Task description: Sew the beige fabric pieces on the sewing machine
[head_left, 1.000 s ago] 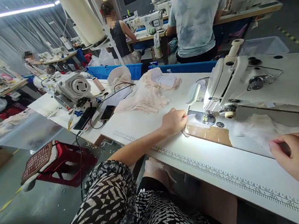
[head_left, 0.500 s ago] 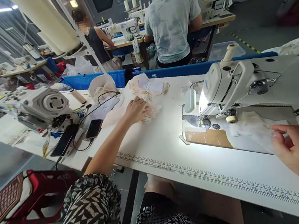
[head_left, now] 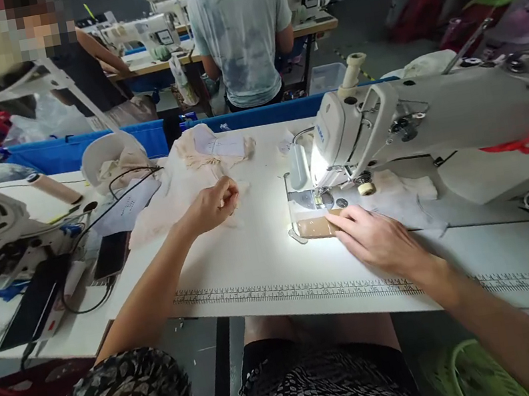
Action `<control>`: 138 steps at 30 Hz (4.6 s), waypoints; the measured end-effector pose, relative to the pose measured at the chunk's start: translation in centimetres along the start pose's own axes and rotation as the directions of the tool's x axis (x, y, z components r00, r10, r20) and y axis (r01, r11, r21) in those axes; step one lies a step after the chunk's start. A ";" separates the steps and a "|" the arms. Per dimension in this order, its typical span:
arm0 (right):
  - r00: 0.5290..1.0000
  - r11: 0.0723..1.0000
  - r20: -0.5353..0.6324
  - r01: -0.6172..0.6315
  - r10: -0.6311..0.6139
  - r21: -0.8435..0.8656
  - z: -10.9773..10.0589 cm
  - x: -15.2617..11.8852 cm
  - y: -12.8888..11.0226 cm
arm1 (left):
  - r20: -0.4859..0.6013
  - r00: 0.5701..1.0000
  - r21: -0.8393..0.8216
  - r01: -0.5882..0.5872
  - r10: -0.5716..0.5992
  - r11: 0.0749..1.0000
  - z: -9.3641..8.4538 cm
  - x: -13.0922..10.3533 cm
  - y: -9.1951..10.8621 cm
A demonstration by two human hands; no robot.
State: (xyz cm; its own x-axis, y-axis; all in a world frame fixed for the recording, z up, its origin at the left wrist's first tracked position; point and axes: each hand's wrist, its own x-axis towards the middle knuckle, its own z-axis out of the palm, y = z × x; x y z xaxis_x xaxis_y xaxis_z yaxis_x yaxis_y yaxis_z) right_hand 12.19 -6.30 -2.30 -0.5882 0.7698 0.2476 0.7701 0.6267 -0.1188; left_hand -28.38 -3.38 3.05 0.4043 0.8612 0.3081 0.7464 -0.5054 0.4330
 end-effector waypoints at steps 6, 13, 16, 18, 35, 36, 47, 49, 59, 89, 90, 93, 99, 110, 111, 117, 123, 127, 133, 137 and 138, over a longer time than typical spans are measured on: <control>0.998 0.996 0.025 0.067 -0.065 -0.063 -0.9 2.9 -3.4 | 0.090 0.996 -0.026 -0.011 0.014 1.000 0.1 0.2 0.7; 0.989 0.989 -0.079 0.117 -0.124 -0.085 -0.6 2.2 -3.2 | 0.282 0.959 0.186 -0.040 -0.015 0.982 -3.1 -1.1 0.3; 0.986 0.987 -0.092 0.132 -0.140 -0.088 -0.3 1.9 -3.4 | 0.351 0.934 0.249 -0.031 -0.061 0.968 -2.7 -1.1 0.4; 0.987 0.987 -0.083 0.129 -0.137 -0.100 -0.2 1.8 -3.7 | 0.350 0.936 0.251 -0.048 -0.045 0.967 -2.3 -1.0 0.1; 0.991 0.986 -0.040 0.121 -0.126 -0.114 -0.6 2.1 -5.0 | 0.483 0.875 -0.454 0.284 -0.035 0.844 4.3 6.2 10.2; 0.991 0.986 -0.049 0.121 -0.128 -0.114 -0.5 2.1 -5.0 | 0.485 0.873 -0.464 0.312 -0.057 0.829 5.4 6.4 10.2; 0.979 0.989 -0.151 0.125 -0.136 -0.081 -1.0 1.9 -4.8 | 0.402 0.878 -0.138 0.339 -0.260 0.931 8.2 6.6 9.6; 0.988 0.995 -0.127 0.085 -0.091 -0.052 -1.3 1.8 -4.6 | 0.409 0.870 -0.141 0.357 -0.275 0.923 8.2 6.6 9.8; 1.000 0.999 -0.010 -0.011 0.011 0.032 -2.3 1.7 -4.0 | 0.415 0.849 -0.116 0.405 -0.326 0.907 8.2 6.8 10.3; 0.996 0.990 0.001 0.087 -0.088 -0.112 -2.3 2.2 -4.7 | 0.134 0.899 0.303 -0.437 0.416 0.847 10.2 0.2 11.5; 0.997 0.993 -0.011 0.075 -0.077 -0.095 -2.3 2.3 -4.6 | 0.139 0.907 0.298 -0.422 0.398 0.856 10.3 0.2 11.5; 0.999 0.999 -0.043 0.011 -0.013 -0.053 -2.2 2.5 -4.3 | 0.153 0.925 0.308 -0.378 0.347 0.873 10.5 0.7 11.6; 0.997 0.997 -0.060 -0.059 0.056 -0.049 -1.9 2.6 -3.0 | 0.144 0.940 0.350 -0.340 0.309 0.873 10.9 2.1 10.6; 0.996 0.994 0.009 -0.094 0.094 -0.056 -2.4 2.5 -3.1 | 0.171 0.945 0.327 -0.321 0.278 0.889 11.2 3.2 10.2; 0.996 0.994 0.008 -0.094 0.094 -0.049 -2.4 2.4 -3.2 | 0.170 0.947 0.320 -0.314 0.272 0.894 11.2 3.2 10.2; 0.978 0.975 -0.116 -0.152 0.172 0.165 -1.8 2.4 -2.8 | 0.185 0.946 0.296 -0.311 0.265 0.903 11.3 3.2 10.2; 0.908 0.849 -0.176 -0.268 0.381 0.454 -1.4 5.4 -0.5 | 0.146 0.949 0.274 -0.310 0.279 0.910 11.5 3.2 10.0; 0.901 0.840 -0.181 -0.273 0.394 0.469 -1.8 5.7 -0.2 | 0.150 0.938 0.319 -0.345 0.312 0.883 11.6 3.3 9.9; 0.913 0.826 -0.136 -0.274 0.384 0.493 -1.3 4.6 -1.0 | 0.127 0.932 0.370 -0.361 0.339 0.856 11.4 3.5 9.8; 0.898 0.848 -0.177 -0.294 0.403 0.441 -0.9 5.3 -0.9 | 0.140 0.940 0.356 -0.341 0.311 0.870 11.3 3.8 9.7; 0.895 0.854 -0.190 -0.295 0.404 0.429 -1.0 5.4 -0.9 | 0.144 0.944 0.344 -0.330 0.298 0.879 11.2 3.8 9.8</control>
State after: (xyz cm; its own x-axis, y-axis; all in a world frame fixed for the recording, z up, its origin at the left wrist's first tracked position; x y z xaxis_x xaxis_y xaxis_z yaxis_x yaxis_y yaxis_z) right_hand 8.60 -2.82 0.07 -0.1684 0.9193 0.3558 0.7249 0.3601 -0.5873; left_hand -13.60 -4.41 -1.07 0.6799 0.6702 0.2975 0.7047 -0.7093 -0.0127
